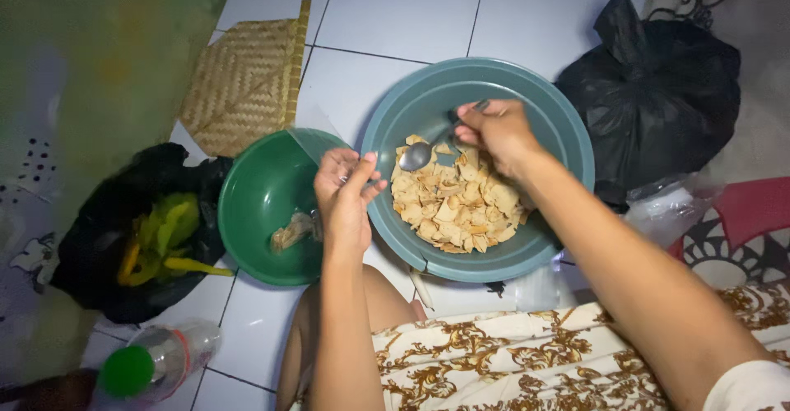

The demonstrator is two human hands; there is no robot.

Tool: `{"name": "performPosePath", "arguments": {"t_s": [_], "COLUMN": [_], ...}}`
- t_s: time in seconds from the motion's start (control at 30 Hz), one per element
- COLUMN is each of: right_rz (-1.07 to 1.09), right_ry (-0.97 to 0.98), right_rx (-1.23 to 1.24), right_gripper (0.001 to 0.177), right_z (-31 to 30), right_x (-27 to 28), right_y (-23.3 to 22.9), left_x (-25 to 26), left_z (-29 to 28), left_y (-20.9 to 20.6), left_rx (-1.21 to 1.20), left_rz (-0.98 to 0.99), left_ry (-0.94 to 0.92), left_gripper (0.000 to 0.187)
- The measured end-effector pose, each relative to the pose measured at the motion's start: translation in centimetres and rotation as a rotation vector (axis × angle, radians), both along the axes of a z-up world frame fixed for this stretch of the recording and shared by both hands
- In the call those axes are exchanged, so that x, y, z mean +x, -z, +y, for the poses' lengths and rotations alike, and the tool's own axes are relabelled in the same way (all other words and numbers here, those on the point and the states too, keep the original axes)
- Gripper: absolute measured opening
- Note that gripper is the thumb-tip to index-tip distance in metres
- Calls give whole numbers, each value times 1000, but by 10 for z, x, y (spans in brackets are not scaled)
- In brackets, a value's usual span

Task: The person scoops dried food slices from a large blue bowl into small clear plastic bags using a spoon, then places the filled bags into a green bowl. The process is repeated multiple times throughout the clip.

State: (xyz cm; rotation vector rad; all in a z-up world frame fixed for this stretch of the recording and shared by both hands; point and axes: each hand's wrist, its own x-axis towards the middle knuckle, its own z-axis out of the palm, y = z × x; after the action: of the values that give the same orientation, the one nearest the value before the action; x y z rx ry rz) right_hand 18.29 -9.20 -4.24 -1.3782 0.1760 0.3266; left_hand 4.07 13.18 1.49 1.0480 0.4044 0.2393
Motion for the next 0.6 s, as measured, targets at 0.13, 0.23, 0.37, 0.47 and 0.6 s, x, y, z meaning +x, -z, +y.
{"name": "performPosePath", "arguments": {"t_s": [0.13, 0.23, 0.37, 0.47, 0.6], "right_rz": [-296, -349, -277, -67, 121], "right_ry": [-89, 5, 76, 49, -25], "right_rx": [-333, -355, -239, -95, -5], "right_gripper": [21, 22, 20, 19, 20], "right_z": [6, -5, -15, -14, -9], "right_x": [-13, -11, -8, -13, -21], "right_y": [-15, -27, -23, -5, 13], "left_x": [-2, -1, 1, 3, 3], "left_z": [4, 8, 10, 9, 10], "left_y": [1, 6, 11, 15, 18], "left_rx": [7, 3, 15, 34, 37], "left_rz": [38, 24, 27, 34, 26], "left_ry": [5, 4, -23, -25, -14], "left_gripper": [26, 26, 29, 30, 31]}}
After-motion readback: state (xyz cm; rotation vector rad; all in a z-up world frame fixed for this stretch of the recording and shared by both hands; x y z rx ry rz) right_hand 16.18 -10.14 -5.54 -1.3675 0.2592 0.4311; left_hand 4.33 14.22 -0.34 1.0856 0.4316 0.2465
